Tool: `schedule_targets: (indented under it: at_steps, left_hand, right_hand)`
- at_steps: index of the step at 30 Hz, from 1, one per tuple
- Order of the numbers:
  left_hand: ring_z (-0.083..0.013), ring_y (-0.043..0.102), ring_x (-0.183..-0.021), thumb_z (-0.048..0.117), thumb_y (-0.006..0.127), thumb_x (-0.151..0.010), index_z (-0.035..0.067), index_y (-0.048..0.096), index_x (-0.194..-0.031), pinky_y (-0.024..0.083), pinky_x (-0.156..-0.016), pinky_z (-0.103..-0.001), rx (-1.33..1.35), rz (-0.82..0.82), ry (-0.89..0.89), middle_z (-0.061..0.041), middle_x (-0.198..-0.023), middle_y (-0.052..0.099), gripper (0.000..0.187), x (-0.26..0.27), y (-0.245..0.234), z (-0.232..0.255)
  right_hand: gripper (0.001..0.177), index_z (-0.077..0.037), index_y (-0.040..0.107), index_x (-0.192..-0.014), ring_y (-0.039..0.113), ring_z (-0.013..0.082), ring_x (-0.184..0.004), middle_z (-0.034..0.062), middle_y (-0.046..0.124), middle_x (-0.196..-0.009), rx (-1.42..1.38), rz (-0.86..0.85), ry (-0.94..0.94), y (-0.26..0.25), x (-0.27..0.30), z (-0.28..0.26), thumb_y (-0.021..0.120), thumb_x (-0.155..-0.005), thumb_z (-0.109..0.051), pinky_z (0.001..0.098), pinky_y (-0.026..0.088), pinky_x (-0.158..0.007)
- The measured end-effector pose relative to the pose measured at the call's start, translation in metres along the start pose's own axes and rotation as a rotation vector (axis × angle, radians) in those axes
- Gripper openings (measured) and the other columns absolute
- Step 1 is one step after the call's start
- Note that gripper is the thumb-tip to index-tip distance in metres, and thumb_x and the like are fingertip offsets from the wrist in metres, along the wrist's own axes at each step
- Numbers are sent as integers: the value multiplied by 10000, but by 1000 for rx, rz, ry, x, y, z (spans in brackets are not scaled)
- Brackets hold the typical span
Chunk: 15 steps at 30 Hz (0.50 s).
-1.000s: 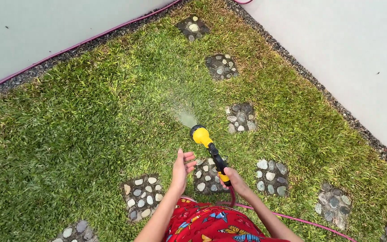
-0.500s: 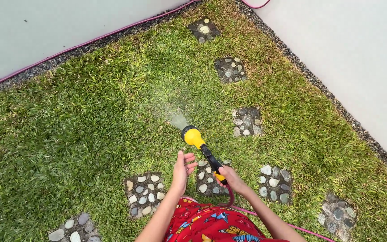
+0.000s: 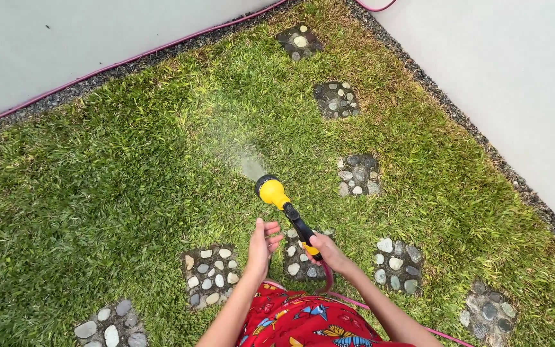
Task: Water the grass and stepping stones in the garden using a hose and sprayer.
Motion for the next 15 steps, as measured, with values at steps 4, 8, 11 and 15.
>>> schedule_targets:
  at_steps: [4,8,11,15]
  left_hand:
    - [-163,675,-963,586,314,-1022,18,645,-1274,519,-847,-299,-10,4,-17,-113,-1208,706,704,5,3,1]
    - [-158,677,-966,590,305,-1021,27,645,-1278,520,-849,-296,-18,-6,-14,-103,-1206,709,706,6,5,1]
    - [-156,677,-960,591,310,-1019,34,646,-1271,519,-839,-291,-11,-13,-9,-98,-1199,708,698,2,2,-1]
    - [-158,671,-938,588,327,-1021,35,649,-1250,518,-814,-288,9,-21,-5,-102,-1182,706,681,-6,-1,-7]
  right_hand:
    - [643,-82,587,-1019,578,97,-617,4,588,-728,60,32,-18,1,-3,0,421,-916,-694,263,460,-524]
    - [607,-60,544,-1028,585,113,-681,31,598,-795,-34,136,-92,-7,-12,3,459,-952,-656,279,504,-605]
    - [597,-54,528,-1061,571,121,-702,44,591,-830,-107,176,-106,-18,-19,7,480,-955,-640,288,497,-624]
    - [641,-57,538,-1102,586,113,-734,38,606,-849,0,266,-143,-36,-19,3,441,-962,-675,269,503,-674]
Point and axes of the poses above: each hand's wrist, its own x-axis away from the middle knuckle, its own y-axis out of the palm, z = x × y, the point moved 3 cm from there along -x, towards the middle knuckle
